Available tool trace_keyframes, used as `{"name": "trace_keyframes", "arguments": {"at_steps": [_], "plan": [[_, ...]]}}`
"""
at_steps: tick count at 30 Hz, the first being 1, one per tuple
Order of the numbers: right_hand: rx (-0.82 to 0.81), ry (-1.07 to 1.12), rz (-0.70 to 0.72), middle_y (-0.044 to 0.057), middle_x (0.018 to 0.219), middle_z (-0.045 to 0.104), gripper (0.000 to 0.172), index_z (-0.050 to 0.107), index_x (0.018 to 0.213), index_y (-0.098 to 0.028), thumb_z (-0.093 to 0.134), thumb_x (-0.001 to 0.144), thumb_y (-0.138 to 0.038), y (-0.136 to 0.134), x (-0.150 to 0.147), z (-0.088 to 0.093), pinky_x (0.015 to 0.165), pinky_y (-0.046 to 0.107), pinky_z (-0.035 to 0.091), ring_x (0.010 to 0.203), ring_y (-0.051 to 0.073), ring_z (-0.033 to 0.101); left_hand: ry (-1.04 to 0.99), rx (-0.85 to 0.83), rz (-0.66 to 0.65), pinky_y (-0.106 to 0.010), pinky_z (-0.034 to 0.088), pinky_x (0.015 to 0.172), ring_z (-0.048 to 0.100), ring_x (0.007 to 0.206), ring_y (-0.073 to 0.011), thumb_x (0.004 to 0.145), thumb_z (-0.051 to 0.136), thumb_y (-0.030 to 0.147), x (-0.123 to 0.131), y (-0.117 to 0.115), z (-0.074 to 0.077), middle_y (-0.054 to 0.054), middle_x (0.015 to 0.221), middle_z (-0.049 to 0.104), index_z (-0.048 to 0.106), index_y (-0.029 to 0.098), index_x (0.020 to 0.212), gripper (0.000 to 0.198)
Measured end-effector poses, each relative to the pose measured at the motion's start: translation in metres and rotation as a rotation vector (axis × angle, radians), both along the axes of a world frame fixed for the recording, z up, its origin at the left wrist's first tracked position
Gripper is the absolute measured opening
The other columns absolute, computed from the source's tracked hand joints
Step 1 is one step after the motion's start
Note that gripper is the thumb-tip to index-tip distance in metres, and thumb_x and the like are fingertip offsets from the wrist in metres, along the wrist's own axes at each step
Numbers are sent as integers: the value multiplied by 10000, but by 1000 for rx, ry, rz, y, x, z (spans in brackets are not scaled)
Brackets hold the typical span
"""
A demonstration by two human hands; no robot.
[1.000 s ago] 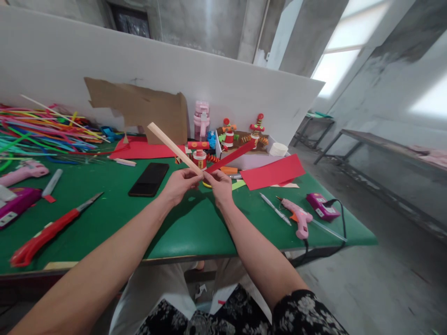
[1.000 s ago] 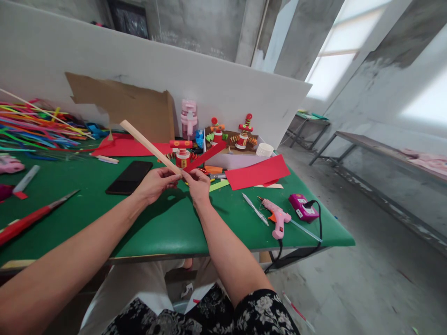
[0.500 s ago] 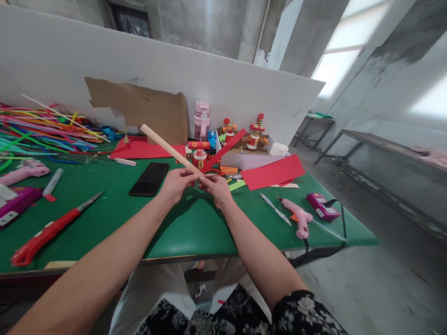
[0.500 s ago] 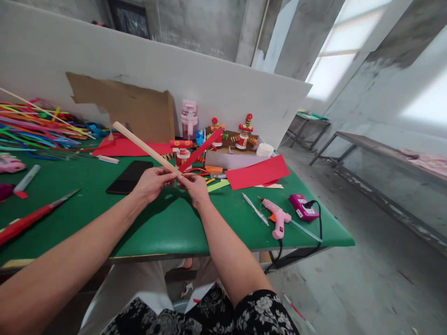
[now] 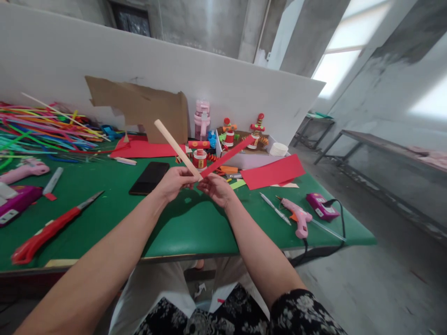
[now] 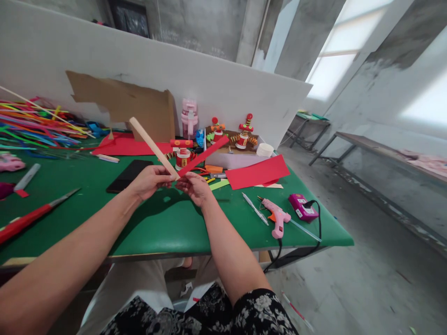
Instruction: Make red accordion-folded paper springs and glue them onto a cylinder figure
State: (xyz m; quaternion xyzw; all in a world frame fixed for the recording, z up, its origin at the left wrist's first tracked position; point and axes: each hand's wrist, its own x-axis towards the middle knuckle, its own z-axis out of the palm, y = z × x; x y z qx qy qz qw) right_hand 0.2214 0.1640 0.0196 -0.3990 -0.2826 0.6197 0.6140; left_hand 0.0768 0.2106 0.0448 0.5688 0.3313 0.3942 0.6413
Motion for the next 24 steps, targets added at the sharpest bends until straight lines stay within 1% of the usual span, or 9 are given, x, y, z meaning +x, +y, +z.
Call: {"name": "trace_keyframes", "arguments": {"at_steps": [4,10,15,20,24], "plan": [[0,11,54,-18,592,666,127,645,686,-178,768,684,-209,-1,1,-3,662,248,545,569,105,620,36,-10,-28,-250,391,455,487,447,-104,437,794,229,-2,-2,2,-31,565,639,715,141,611,210],[34,27,106,-10,635,683,258,662,709,-172,863,631,-313,-5,2,-3,703,256,550,601,106,639,35,-32,-25,-254,406,446,479,432,-100,444,770,217,-1,-1,3,-20,541,615,699,140,590,179],[35,32,92,-30,652,687,351,659,741,-182,904,566,-362,-5,1,-2,678,237,550,581,89,632,28,-39,5,-260,411,439,508,435,-119,454,779,247,0,0,0,-45,565,651,724,138,619,205],[27,-11,63,-40,619,668,369,651,707,-180,910,534,-378,-6,1,0,668,231,542,573,80,617,63,-26,10,-258,421,438,537,442,-133,473,817,306,1,3,-5,-60,590,680,743,144,661,259],[34,-64,31,-40,605,660,396,665,700,-180,918,487,-399,-6,2,0,666,238,536,577,82,613,58,-10,39,-263,428,434,538,434,-135,465,817,325,1,1,-4,-49,585,672,728,150,643,265]]}}
